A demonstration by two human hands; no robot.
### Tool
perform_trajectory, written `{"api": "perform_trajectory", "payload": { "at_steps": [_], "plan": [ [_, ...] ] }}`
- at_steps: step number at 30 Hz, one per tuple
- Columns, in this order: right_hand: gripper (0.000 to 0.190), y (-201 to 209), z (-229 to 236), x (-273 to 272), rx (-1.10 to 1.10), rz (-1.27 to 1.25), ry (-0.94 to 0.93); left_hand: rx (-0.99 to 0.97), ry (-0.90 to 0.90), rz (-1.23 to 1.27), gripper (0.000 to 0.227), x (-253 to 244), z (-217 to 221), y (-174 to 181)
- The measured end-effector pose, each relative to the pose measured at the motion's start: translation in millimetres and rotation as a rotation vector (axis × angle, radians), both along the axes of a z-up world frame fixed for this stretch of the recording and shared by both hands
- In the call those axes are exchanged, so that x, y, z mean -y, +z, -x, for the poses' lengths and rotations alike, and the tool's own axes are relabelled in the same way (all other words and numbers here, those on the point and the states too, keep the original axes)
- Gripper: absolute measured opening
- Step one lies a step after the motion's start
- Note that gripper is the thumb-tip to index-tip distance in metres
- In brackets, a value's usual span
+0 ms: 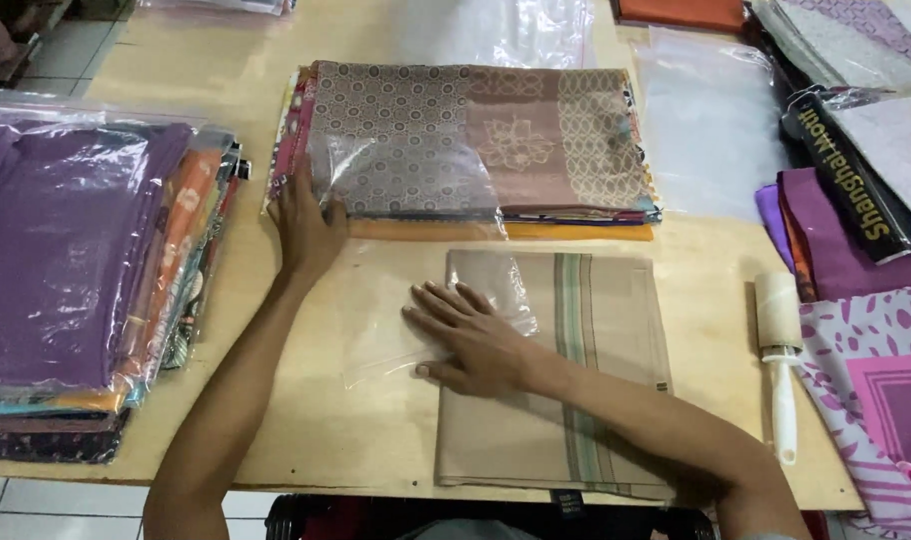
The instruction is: The person folds a beige piece of fabric on a wooden table and places it into a clear plastic bag. They smooth the fabric inside the bag and seal the top edge by hand.
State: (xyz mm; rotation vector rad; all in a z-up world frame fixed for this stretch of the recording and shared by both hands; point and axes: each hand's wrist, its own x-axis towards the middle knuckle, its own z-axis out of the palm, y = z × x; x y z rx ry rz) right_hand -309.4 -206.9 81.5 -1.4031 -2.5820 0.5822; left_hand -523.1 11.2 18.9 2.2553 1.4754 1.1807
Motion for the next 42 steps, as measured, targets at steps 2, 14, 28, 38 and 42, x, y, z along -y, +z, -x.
{"api": "perform_trajectory", "payload": {
  "at_steps": [2,14,28,38,42],
  "plan": [
    [0.08,5.6,-3.1,-3.2,-0.042,0.037,0.012,0.0,0.018,0.015,0.075,-3.1,-1.1,-8.3],
    [0.016,-55.9,-8.1,-4.7,-0.154,-0.444,0.066,-0.002,-0.442,0.128,0.05,107.8,-8.9,65.7],
    [0.015,-35.7,12.3,15.4,-0.068,-1.026,-0.083,-0.324,-0.511,0.507,0.028,163.8,7.5,64.7],
    [0.069,56.5,24.1,2.5,0.011,-0.388,-0.336,0.042,-0.19,-0.45,0.015,155.2,-13.9,85.2],
    [0.081,9.1,1.3,-42.1,-0.037,-0.693,-0.353,-0.017,-0.136,-0.883,0.018,143.4,-26.6,105.4]
  ]
}}
